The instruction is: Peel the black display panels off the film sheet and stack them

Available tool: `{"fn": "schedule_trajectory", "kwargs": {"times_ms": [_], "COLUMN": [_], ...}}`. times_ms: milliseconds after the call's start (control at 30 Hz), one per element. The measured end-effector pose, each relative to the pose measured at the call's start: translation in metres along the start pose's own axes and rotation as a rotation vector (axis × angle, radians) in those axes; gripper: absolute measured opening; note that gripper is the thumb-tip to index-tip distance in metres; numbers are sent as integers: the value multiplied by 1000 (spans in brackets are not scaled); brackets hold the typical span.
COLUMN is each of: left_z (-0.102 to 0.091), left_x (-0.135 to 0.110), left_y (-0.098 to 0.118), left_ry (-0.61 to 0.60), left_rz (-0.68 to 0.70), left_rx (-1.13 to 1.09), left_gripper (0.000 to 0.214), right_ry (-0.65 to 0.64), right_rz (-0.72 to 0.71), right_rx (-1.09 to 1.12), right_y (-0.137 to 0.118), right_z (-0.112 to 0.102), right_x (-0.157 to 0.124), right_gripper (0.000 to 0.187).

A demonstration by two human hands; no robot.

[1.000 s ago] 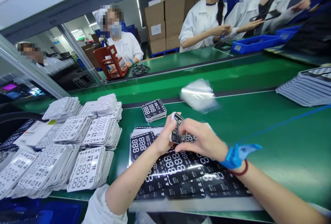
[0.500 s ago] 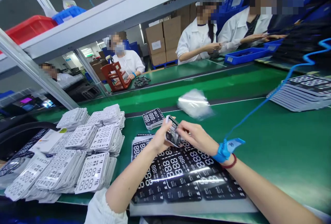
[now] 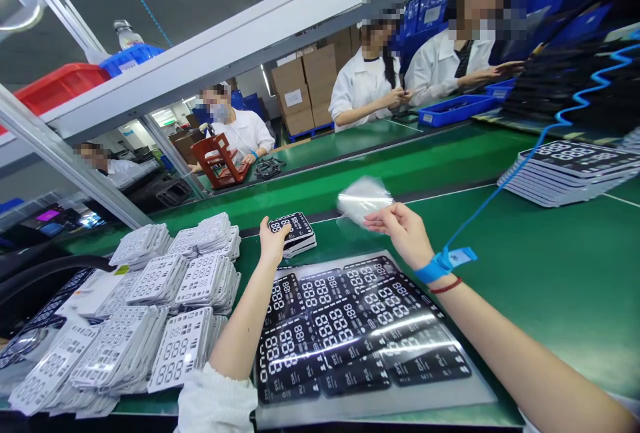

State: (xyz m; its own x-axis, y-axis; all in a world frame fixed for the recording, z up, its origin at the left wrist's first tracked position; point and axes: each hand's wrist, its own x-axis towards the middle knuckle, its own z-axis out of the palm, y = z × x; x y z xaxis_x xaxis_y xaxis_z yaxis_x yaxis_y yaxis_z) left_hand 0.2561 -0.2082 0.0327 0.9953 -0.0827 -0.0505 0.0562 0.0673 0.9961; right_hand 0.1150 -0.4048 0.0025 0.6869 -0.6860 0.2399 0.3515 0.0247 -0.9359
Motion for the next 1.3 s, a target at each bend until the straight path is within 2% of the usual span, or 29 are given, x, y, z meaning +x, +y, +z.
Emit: {"fn": "schedule_trajectory", "kwargs": {"times_ms": [100,267,333,400,433,500,567,633,667,733,767,833,900,1033,1100,1300], "left_z": [-1,-1,0,0,-1,-2,-5,-7,-7,-7,-7,-7,-6,-4,-3,-2], "left_x": [0,-7,-17,-34,-45,-73,-101,-121,-127,-128,-125,-114,-103,-90,-88,-90], "left_y": [-6,-1,1,3,3,4,5,4,2,-3,-7,-14,-20,-22,-22,-22], "left_ry": [30,61,84,35,-44,-308,-635,-907,-1004,-1129,-1163,-1179,-1128,-984,-941,-849], "left_rz": [125,252,290,386,450,546,508,422,394,375,371,362,345,325,333,373], "left_rx": [234,556,624,692,734,836,932,1003,1022,1037,1036,1025,1012,957,937,1010], "left_gripper": [65,61,61,57,54,50,58,77,87,104,110,117,115,97,87,78], "right_ry": [8,41,69,126,162,219,204,44,-56,-223,-265,-286,-350,-676,-783,-909], "right_rz": [4,29,54,3,-61,-205,-297,-328,-335,-326,-314,-301,-281,-115,-58,-61], "right_rx": [-6,73,122,79,-6,-226,-403,-548,-623,-739,-764,-762,-725,-628,-660,-750], "right_y": [-1,3,8,14,17,23,29,37,41,49,51,51,43,21,12,5], "right_z": [1,-2,-6,-11,-13,-17,-18,-16,-15,-13,-14,-18,-25,-39,-41,-38], "right_x": [0,3,8,15,20,29,39,48,52,57,57,54,46,27,22,19], "right_gripper": [38,38,36,34,32,30,28,25,25,29,32,38,42,46,46,42]}}
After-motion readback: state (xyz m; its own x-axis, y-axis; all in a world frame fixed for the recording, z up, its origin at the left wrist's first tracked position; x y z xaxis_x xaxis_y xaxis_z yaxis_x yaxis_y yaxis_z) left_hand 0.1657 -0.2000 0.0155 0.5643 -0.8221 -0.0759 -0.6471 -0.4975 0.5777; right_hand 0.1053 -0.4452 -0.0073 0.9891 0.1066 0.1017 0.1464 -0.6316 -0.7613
